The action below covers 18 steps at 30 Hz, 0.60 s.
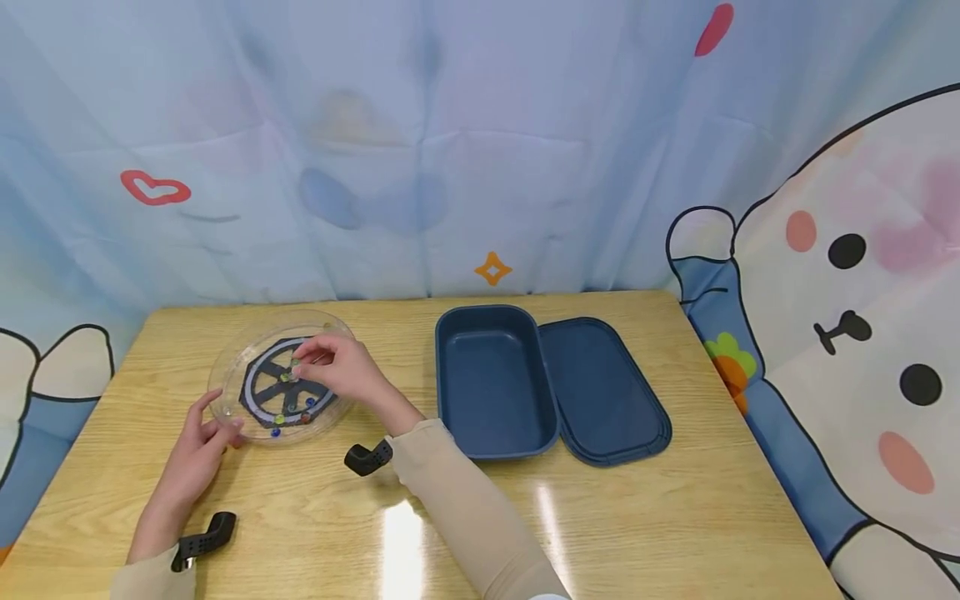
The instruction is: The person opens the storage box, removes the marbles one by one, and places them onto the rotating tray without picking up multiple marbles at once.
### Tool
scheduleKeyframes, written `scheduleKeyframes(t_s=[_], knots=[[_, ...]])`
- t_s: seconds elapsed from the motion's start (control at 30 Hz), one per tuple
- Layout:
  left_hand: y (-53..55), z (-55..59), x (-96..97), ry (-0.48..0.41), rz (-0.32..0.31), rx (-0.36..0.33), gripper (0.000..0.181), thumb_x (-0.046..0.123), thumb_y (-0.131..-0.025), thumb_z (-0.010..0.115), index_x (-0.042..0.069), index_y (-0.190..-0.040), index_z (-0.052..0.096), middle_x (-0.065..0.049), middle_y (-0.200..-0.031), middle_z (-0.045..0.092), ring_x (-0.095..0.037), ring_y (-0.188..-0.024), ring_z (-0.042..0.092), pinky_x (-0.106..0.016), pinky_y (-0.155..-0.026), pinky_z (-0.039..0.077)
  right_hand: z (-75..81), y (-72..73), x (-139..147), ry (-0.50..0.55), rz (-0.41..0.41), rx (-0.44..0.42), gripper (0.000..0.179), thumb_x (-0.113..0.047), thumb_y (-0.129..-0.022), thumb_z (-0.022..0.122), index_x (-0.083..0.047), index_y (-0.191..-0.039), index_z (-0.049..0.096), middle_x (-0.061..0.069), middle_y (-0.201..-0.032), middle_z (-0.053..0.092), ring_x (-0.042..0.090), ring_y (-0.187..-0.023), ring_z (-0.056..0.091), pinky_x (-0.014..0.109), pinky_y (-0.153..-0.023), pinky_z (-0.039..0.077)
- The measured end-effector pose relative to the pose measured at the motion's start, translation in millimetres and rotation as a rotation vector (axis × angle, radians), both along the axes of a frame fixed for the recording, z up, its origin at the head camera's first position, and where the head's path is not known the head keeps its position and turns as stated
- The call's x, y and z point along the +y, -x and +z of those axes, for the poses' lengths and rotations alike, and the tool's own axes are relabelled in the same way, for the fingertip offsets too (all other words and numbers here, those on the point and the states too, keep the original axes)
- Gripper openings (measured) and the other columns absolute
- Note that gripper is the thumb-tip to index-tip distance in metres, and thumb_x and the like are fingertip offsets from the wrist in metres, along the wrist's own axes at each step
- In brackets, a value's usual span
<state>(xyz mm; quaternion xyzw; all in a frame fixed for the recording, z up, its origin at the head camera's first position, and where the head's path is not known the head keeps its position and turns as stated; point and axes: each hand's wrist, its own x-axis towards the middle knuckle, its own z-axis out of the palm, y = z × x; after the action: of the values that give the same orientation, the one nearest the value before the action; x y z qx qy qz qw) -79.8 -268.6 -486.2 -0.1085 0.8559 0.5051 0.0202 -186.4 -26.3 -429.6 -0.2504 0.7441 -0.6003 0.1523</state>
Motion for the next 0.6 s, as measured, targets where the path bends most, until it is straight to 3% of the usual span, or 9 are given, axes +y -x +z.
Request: scheduleKeyframes(t_s=[0.13, 0.37, 0.6], knots=[[0.2, 1.8, 0.4, 0.003, -0.005, -0.003, 0.069, 0.033, -0.105, 0.05, 0.014, -0.159, 0.012, -0.007, -0.083, 0.06, -0.015, -0.057, 0.036, -0.033, -0.059, 0.03, -0.9, -0.4, -1.0, -0.028, 0.002, 0.011, 0.019, -0.016, -0.095, 0.07, -0.008, -0.112, 0.071, 0.0, -0.098, 0.066, 0.015, -0.085, 0.059, 0.027, -0.075, 0.048], [0.2, 1.0, -0.3, -0.01, -0.016, -0.011, 0.069, 0.032, -0.105, 0.051, 0.014, -0.159, 0.011, -0.008, -0.084, 0.06, -0.015, -0.056, 0.036, -0.033, -0.059, 0.03, -4.1, -2.3, 0.2, -0.055, 0.008, 0.02, 0.025, -0.015, -0.095, 0.07, 0.0, -0.115, 0.07, 0.001, -0.101, 0.068, 0.013, -0.086, 0.059, 0.026, -0.075, 0.047], [0.7, -0.1, -1.2, -0.016, -0.021, -0.017, 0.07, 0.033, -0.105, 0.05, 0.015, -0.159, 0.01, -0.008, -0.084, 0.06, -0.015, -0.057, 0.035, -0.033, -0.06, 0.03, -2.2, -5.3, 4.5, -0.045, 0.015, 0.015, 0.022, -0.017, -0.095, 0.07, -0.007, -0.115, 0.071, -0.001, -0.102, 0.068, 0.012, -0.088, 0.06, 0.027, -0.077, 0.048]])
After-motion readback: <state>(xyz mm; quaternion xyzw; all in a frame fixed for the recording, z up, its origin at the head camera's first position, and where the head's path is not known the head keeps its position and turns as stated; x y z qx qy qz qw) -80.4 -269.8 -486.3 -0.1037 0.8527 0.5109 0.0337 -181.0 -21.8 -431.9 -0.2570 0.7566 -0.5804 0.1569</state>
